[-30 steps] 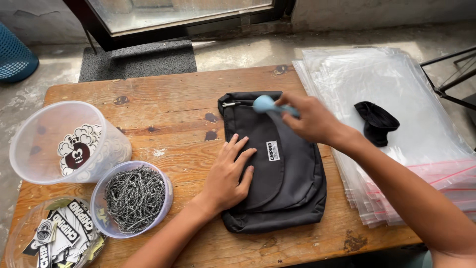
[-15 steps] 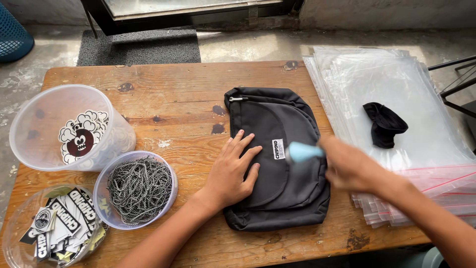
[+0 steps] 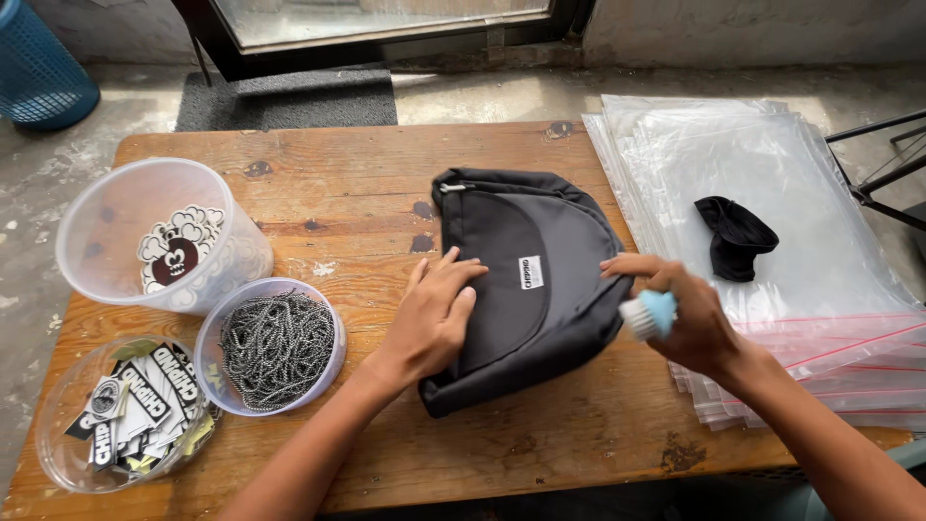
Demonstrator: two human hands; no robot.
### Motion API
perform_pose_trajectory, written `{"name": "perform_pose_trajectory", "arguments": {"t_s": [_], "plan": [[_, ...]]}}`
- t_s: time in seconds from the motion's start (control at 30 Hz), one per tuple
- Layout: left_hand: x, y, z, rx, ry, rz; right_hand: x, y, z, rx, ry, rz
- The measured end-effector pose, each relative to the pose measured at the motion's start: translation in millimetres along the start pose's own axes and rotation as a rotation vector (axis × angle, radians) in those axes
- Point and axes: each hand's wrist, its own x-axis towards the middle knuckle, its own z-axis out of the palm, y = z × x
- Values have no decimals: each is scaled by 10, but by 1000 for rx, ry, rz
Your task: The person removes a black bag from a plastic bag, places it on a table, and uses a blue brush to clean the bag's surface. The person then places the bag into a basket.
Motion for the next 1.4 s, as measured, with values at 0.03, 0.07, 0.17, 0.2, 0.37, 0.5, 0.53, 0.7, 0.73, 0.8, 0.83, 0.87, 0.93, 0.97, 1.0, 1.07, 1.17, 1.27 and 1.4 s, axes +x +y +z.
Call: {"name": "perform_pose_trajectory", "arguments": {"t_s": [0.03,0.07,0.17,0.2,0.37,0.5,0.53,0.7,0.73,0.8,0.83,0.87,0.93,0.97,1.0,1.07,1.17,1.27,1.4], "plan": [[1,20,-40,6,3,2,68,-47,31,2,4,-6],[3,39,-80,-263,34,-64,136,-93,62,41,127,16],[-15,188,-265,-851,43,-78,179,-44,-13,-5,269,108],[-19,252,-332,-1174,17,-31,166,10,-69,-92,283,182],[-70,401,-423,-913,231,289,538,-171,-85,291,514,336],[86,648,-439,-259,464,221,739,-189,-95,303,513,421],[129,685,-458,-262,465,221,718,-70,-91,301,511,421],[303,698,-491,-440,482,16,647,271,-24,-67,396,418],[322,698,-488,-440,482,16,637,308,11,-67,396,419],[351,696,-484,-476,439,-161,606,377,89,-171,254,667],[370,611,-429,-475,438,-163,619,402,117,-169,254,668],[389,523,-376,-448,381,-262,632,427,147,-206,154,750],[389,279,-251,-420,324,-366,609,576,242,-240,47,832],[383,116,-170,-305,274,-390,570,710,301,-273,3,851],[376,-48,-89,-189,224,-413,530,844,361,-306,-42,869],[327,-136,-5,-27,187,-372,436,945,480,-392,-100,807],[293,-335,171,351,283,-152,487,743,526,-617,-246,676],[274,-474,318,672,443,48,568,581,525,-876,-367,563],[252,-440,319,754,492,54,802,175,507,-723,-416,520]]}}
